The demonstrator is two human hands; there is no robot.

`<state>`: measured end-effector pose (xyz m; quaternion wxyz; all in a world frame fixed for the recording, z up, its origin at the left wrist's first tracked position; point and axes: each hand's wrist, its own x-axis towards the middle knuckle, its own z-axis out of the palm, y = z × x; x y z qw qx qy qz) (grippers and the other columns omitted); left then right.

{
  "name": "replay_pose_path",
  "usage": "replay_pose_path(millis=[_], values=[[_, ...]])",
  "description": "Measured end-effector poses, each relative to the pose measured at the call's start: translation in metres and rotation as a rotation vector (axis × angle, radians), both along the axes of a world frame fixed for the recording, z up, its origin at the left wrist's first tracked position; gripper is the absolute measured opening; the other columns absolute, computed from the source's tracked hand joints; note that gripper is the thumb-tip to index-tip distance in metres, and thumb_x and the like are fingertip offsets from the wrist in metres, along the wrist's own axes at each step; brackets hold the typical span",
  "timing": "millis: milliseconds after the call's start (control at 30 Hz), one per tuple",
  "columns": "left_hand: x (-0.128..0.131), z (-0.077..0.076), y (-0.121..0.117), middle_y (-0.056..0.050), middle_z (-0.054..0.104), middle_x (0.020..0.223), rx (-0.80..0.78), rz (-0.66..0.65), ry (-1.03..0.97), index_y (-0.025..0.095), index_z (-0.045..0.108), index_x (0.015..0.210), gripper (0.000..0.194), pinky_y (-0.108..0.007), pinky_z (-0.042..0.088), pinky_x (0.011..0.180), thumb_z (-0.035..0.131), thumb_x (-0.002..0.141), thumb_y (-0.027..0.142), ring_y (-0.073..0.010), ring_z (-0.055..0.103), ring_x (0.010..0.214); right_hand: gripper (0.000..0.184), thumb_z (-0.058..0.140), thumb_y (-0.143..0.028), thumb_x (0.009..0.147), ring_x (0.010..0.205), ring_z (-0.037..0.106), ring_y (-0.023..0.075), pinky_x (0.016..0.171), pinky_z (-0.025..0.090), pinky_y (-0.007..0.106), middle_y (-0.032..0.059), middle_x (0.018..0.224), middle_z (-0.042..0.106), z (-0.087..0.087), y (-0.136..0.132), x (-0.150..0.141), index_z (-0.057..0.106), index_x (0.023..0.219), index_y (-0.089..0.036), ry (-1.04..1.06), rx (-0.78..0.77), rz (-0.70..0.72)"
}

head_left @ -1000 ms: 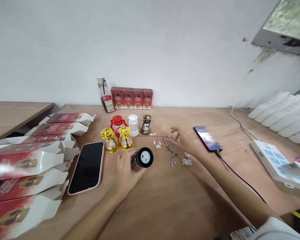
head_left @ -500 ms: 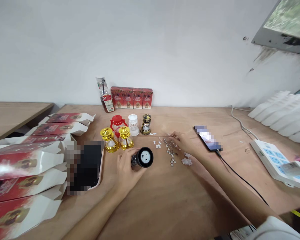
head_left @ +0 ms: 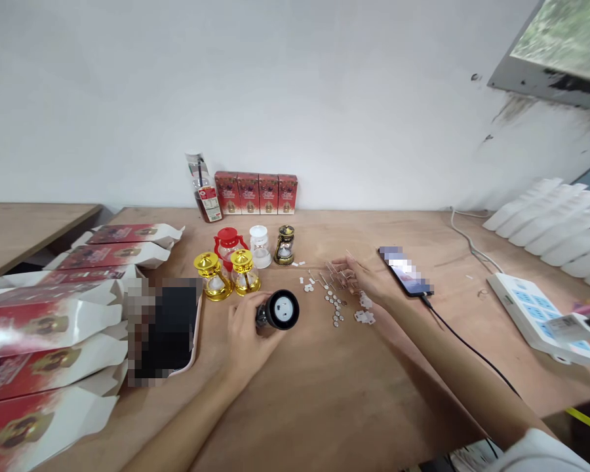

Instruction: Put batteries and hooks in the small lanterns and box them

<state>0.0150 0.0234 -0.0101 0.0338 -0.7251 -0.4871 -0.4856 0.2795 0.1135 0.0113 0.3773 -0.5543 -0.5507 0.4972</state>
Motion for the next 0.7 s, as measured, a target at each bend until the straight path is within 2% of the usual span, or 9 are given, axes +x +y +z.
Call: replay_pose_path(millis=[100, 200, 300, 433, 567, 633, 700], values=[[0.0, 0.0, 0.0, -0.006, 0.067, 0.097, 0.015, -0.003, -0.003, 0.021, 0.049, 0.103, 0.033, -0.033, 0.044, 0.073, 0.066, 0.075, 0.027, -0.0227, 0.064, 0.09, 0.045, 0.031, -0.051, 0.095, 0.077, 0.064, 0.0151, 0.064, 0.053, 0.026, 0.0081, 0.1, 0.068, -0.002, 0.0, 0.0, 0.059, 0.115, -0.022, 0.058, 0.045, -0.011], [0.0, -0.001, 0.001, -0.006, 0.067, 0.097, 0.03, -0.003, -0.007, 0.02, 0.049, 0.103, 0.033, -0.032, 0.044, 0.072, 0.066, 0.076, 0.027, -0.0224, 0.064, 0.089, 0.049, 0.031, -0.056, 0.094, 0.09, 0.063, 0.0172, 0.082, 0.052, 0.033, 0.0075, 0.103, 0.066, -0.005, 0.002, 0.0, 0.056, 0.12, -0.024, 0.093, 0.172, -0.036], [0.0, -0.001, 0.001, -0.006, 0.067, 0.097, 0.034, -0.002, -0.005, 0.02, 0.049, 0.103, 0.032, -0.033, 0.044, 0.072, 0.065, 0.076, 0.027, -0.0225, 0.064, 0.089, 0.052, 0.033, -0.062, 0.091, 0.088, 0.061, 0.0172, 0.085, 0.051, 0.037, 0.0064, 0.102, 0.064, -0.007, 0.007, 0.001, 0.057, 0.12, -0.025, 0.092, 0.322, -0.085], [0.0, -0.002, 0.001, -0.006, 0.067, 0.096, 0.043, -0.002, -0.004, 0.02, 0.049, 0.102, 0.031, -0.033, 0.045, 0.072, 0.065, 0.077, 0.028, -0.0229, 0.064, 0.089, 0.052, 0.034, -0.061, 0.09, 0.082, 0.057, 0.0169, 0.085, 0.049, 0.038, 0.0051, 0.096, 0.06, -0.008, 0.011, 0.002, 0.058, 0.119, -0.025, 0.045, 0.399, -0.141], [0.0, -0.002, 0.001, -0.006, 0.067, 0.097, 0.038, 0.0, -0.014, 0.02, 0.049, 0.103, 0.032, -0.033, 0.046, 0.071, 0.065, 0.076, 0.028, -0.0231, 0.064, 0.089, 0.046, 0.039, -0.056, 0.09, 0.089, 0.053, 0.0182, 0.092, 0.042, 0.04, 0.0046, 0.097, 0.056, -0.002, 0.013, 0.001, 0.055, 0.122, -0.026, -0.02, 0.494, -0.252], [0.0, -0.001, 0.001, -0.006, 0.067, 0.097, 0.036, -0.013, -0.024, 0.02, 0.049, 0.103, 0.033, -0.033, 0.047, 0.071, 0.065, 0.076, 0.029, -0.0231, 0.064, 0.089, 0.044, 0.04, -0.051, 0.091, 0.09, 0.052, 0.0177, 0.094, 0.041, 0.039, 0.0045, 0.1, 0.056, 0.002, 0.015, -0.001, 0.052, 0.125, -0.026, 0.0, 0.498, -0.279], [0.0, -0.001, 0.001, -0.007, 0.066, 0.096, 0.041, -0.036, -0.034, 0.02, 0.049, 0.103, 0.033, -0.034, 0.049, 0.072, 0.065, 0.076, 0.03, -0.0231, 0.064, 0.089, 0.041, 0.042, -0.046, 0.09, 0.085, 0.054, 0.0163, 0.091, 0.043, 0.037, 0.004, 0.099, 0.057, 0.005, 0.017, -0.004, 0.051, 0.125, -0.026, 0.063, 0.437, -0.253]])
